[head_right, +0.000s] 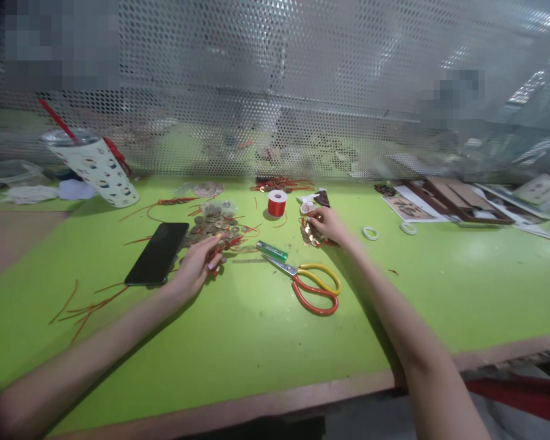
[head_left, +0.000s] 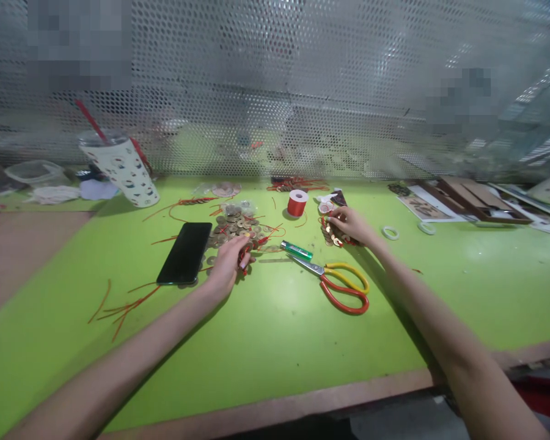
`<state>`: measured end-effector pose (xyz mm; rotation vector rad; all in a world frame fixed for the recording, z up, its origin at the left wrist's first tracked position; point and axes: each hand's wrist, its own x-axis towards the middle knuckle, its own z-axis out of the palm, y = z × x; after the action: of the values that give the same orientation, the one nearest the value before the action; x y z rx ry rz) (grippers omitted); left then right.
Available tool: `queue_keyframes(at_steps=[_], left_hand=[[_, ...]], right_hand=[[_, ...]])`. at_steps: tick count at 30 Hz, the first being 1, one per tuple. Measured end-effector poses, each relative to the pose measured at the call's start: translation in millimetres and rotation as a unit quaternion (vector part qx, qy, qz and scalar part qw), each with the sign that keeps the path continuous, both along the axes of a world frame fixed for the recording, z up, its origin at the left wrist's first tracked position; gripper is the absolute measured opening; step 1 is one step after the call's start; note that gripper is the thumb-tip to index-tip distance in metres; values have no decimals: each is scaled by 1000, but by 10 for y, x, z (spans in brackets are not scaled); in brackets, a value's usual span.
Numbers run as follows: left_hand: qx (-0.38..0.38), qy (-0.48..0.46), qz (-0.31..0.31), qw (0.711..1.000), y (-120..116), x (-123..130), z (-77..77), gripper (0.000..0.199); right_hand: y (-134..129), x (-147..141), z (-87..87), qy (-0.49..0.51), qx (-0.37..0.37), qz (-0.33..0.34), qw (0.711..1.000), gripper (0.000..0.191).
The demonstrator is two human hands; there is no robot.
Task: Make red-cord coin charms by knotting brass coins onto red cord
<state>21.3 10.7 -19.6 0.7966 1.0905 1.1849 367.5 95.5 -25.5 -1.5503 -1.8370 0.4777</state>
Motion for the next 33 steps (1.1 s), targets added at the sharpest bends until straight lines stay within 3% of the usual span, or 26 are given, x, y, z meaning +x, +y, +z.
queue_keyframes(at_steps=[5, 7, 9, 11, 14, 18, 23, 28, 33], left_hand=[[-14, -26, -4, 1000, 6, 23, 39, 19], [-29, -35, -21, 999, -17, 37, 62, 23], [-31, -39, -49, 998, -53, 52, 81, 29], [-16, -33, -81, 996, -92, 66, 89, 34], [28, 2, -112, 993, -129, 83, 81, 40], [77, 49, -134, 987, -154, 99, 57, 47], [121, 68, -182, 974, -206, 124, 28, 55], [66, 57, -203, 975, -164, 84, -29, 47], [2, -25, -246, 969, -61, 24, -66, 33]], right_hand=[[-236, -325, 56, 2, 47, -57, 997, 24], [-404, -610, 73, 13, 24, -19, 999, 27], [-588, -932, 73, 37, -35, 56, 997, 43], [-745, -1220, 60, 141, -154, 155, 966, 50], [-862, -1478, 30, 260, -194, 151, 934, 49], [-842, -1535, -7, 353, -234, 120, 898, 41], [-832, -1541, -47, 392, -200, 70, 895, 32], [-856, -1560, -68, 409, -147, 65, 898, 28], [-819, -1506, -68, 442, -175, 50, 878, 30]])
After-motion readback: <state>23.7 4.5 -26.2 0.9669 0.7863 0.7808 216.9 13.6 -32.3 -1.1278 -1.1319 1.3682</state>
